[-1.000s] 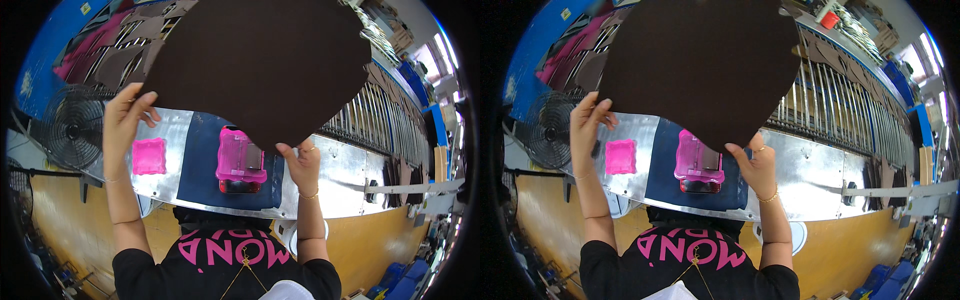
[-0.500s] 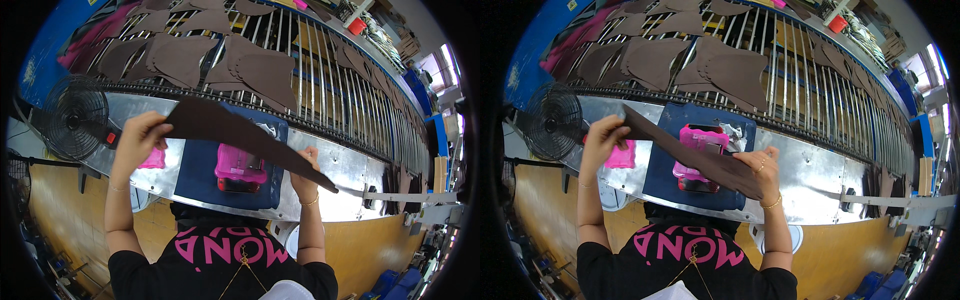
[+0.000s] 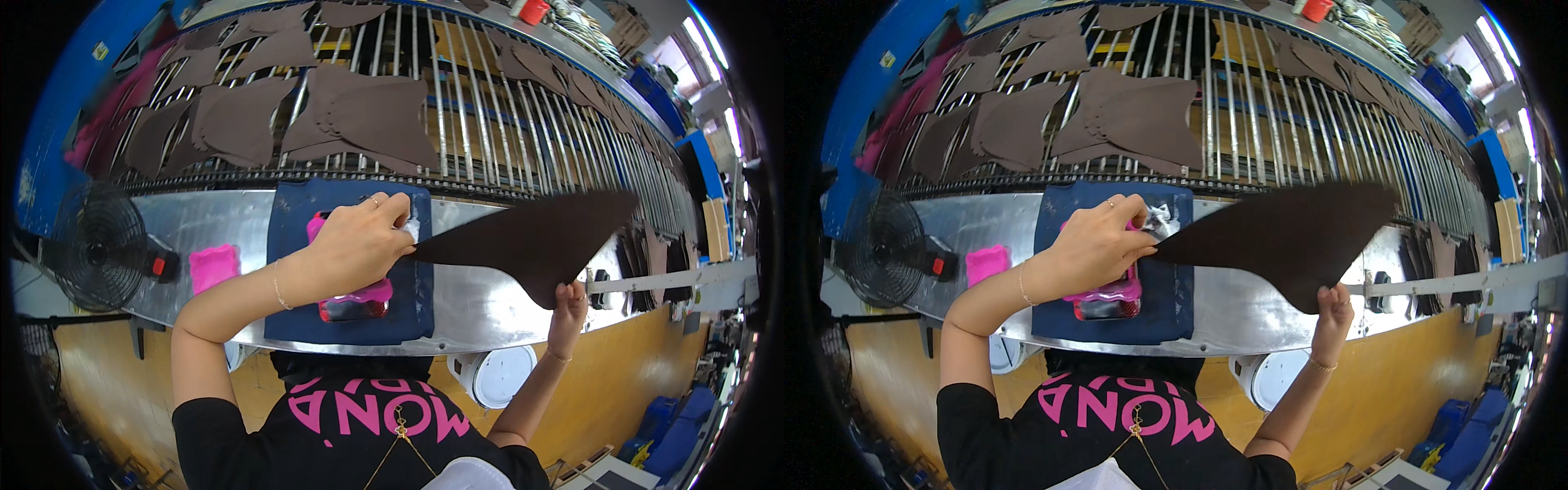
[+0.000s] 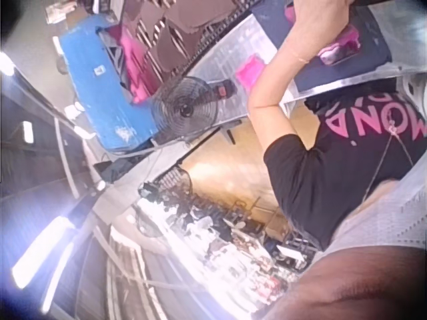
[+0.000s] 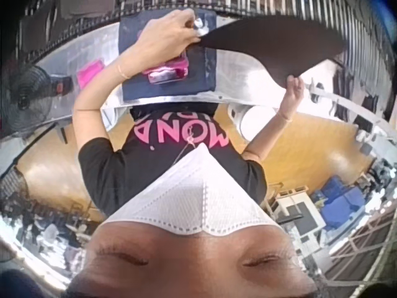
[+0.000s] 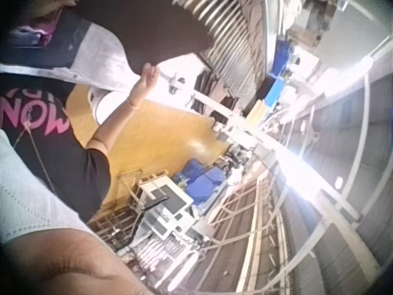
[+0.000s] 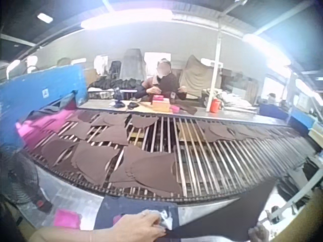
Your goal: The person repeatedly picks brown fabric pieces from a conveyor belt and stacks them on a metal table. The person handles the pieces one at a time, aligning them into a growing pile.
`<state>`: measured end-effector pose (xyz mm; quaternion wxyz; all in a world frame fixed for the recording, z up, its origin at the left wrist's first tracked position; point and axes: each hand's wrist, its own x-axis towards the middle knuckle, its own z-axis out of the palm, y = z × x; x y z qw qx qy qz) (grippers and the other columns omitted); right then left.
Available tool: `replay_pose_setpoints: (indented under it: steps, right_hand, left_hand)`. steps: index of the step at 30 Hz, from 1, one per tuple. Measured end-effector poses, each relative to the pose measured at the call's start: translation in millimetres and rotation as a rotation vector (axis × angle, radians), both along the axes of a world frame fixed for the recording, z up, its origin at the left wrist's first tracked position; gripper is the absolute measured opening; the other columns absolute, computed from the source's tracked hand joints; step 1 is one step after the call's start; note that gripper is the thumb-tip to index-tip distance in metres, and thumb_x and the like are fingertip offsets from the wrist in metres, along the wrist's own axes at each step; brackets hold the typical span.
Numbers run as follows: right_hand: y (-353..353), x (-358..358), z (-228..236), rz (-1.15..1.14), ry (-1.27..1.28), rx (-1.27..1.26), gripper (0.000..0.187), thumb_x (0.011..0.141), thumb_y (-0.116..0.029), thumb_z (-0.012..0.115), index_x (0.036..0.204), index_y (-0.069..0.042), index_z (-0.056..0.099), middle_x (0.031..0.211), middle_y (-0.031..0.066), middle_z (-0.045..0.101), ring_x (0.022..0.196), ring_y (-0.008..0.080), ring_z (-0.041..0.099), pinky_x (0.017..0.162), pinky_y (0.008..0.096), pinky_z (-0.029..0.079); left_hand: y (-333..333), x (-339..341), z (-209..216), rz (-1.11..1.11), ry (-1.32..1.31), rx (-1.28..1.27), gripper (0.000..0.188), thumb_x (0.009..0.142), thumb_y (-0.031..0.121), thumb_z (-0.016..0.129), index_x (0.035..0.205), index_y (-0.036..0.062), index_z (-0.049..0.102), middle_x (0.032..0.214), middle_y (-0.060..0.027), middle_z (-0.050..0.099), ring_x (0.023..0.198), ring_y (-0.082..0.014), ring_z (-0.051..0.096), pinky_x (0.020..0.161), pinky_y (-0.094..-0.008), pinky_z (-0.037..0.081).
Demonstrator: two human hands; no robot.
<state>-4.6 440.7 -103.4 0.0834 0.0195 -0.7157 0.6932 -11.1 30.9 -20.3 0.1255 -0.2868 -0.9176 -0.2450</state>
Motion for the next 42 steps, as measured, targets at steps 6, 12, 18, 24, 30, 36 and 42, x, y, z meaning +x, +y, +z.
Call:
replay_pose_setpoints:
  steps: [6, 12, 18, 24, 30, 36, 42]
  right_hand:
    - [31, -104, 16, -0.054, -0.096, 0.139, 0.033, 0.094, -0.01, 0.054, 0.122, 0.007, 0.053, 0.11, 0.0098, 0.063, 0.099, 0.0133, 0.056, 0.089, 0.025, 0.043]
    - [48, -255, -40, 0.053, -0.177, 0.249, 0.034, 0.091, -0.007, 0.056, 0.122, 0.006, 0.054, 0.107, 0.0118, 0.065, 0.094, 0.013, 0.06, 0.083, 0.0257, 0.046]
    - [89, -322, -85, -0.077, -0.173, 0.66, 0.037, 0.083, -0.02, 0.068, 0.115, -0.003, 0.064, 0.105, 0.0122, 0.068, 0.089, 0.0185, 0.066, 0.075, 0.0312, 0.049]
    - [54, -232, -43, -0.071, -0.047, 0.754, 0.046, 0.074, -0.04, 0.074, 0.112, -0.015, 0.065, 0.114, 0.0111, 0.061, 0.106, 0.0274, 0.058, 0.092, 0.0514, 0.038]
    - [157, -42, 23, 0.74, -0.242, 0.073, 0.038, 0.087, -0.021, 0.062, 0.121, -0.003, 0.056, 0.11, 0.0092, 0.064, 0.092, 0.0185, 0.064, 0.081, 0.0313, 0.05]
    - [347, -18, -46, -0.53, 0.267, -1.155, 0.03, 0.097, -0.024, 0.05, 0.11, 0.001, 0.057, 0.107, 0.0129, 0.062, 0.097, 0.0224, 0.061, 0.086, 0.0338, 0.052]
    - [447, -62, -51, -0.834, 0.19, -1.25, 0.071, 0.093, -0.045, 0.051, 0.137, 0.005, 0.027, 0.145, 0.0208, 0.024, 0.128, 0.0281, 0.037, 0.106, 0.0431, 0.036]
  left_hand:
    - [3, 5, 45, 0.149, -0.065, 0.183, 0.029, 0.077, 0.017, 0.072, 0.103, 0.0064, 0.065, 0.091, -0.0079, 0.054, 0.08, -0.0234, 0.058, 0.063, -0.033, 0.048]
    - [-16, 52, 52, 0.54, -0.241, 0.228, 0.04, 0.073, 0.006, 0.074, 0.112, 0.0049, 0.063, 0.092, -0.0059, 0.052, 0.069, -0.0141, 0.048, 0.057, -0.0251, 0.039]
    - [-20, 71, 41, 0.675, -0.272, 0.35, 0.043, 0.072, -0.001, 0.07, 0.114, 0.0031, 0.061, 0.098, -0.0048, 0.05, 0.067, -0.0099, 0.041, 0.057, -0.0209, 0.032]
    - [13, 86, 49, 0.492, -0.418, 0.324, 0.039, 0.082, 0.003, 0.064, 0.12, 0.0083, 0.059, 0.102, -0.0067, 0.053, 0.078, -0.0126, 0.049, 0.067, -0.0215, 0.042]
    - [124, 58, 31, -0.1, -1.003, 0.403, 0.039, 0.078, 0.007, 0.068, 0.116, 0.0028, 0.061, 0.094, -0.0041, 0.054, 0.075, -0.0084, 0.048, 0.066, -0.0217, 0.039]
    - [215, 48, -46, -0.249, -1.659, 0.229, 0.035, 0.089, 0.019, 0.064, 0.121, 0.0054, 0.059, 0.088, -0.0002, 0.057, 0.069, -0.0047, 0.049, 0.059, -0.0187, 0.04]
    - [229, 40, -72, -0.124, -1.676, 0.231, 0.036, 0.091, 0.02, 0.062, 0.123, 0.0047, 0.058, 0.092, -0.0001, 0.057, 0.064, -0.003, 0.048, 0.053, -0.0168, 0.04]
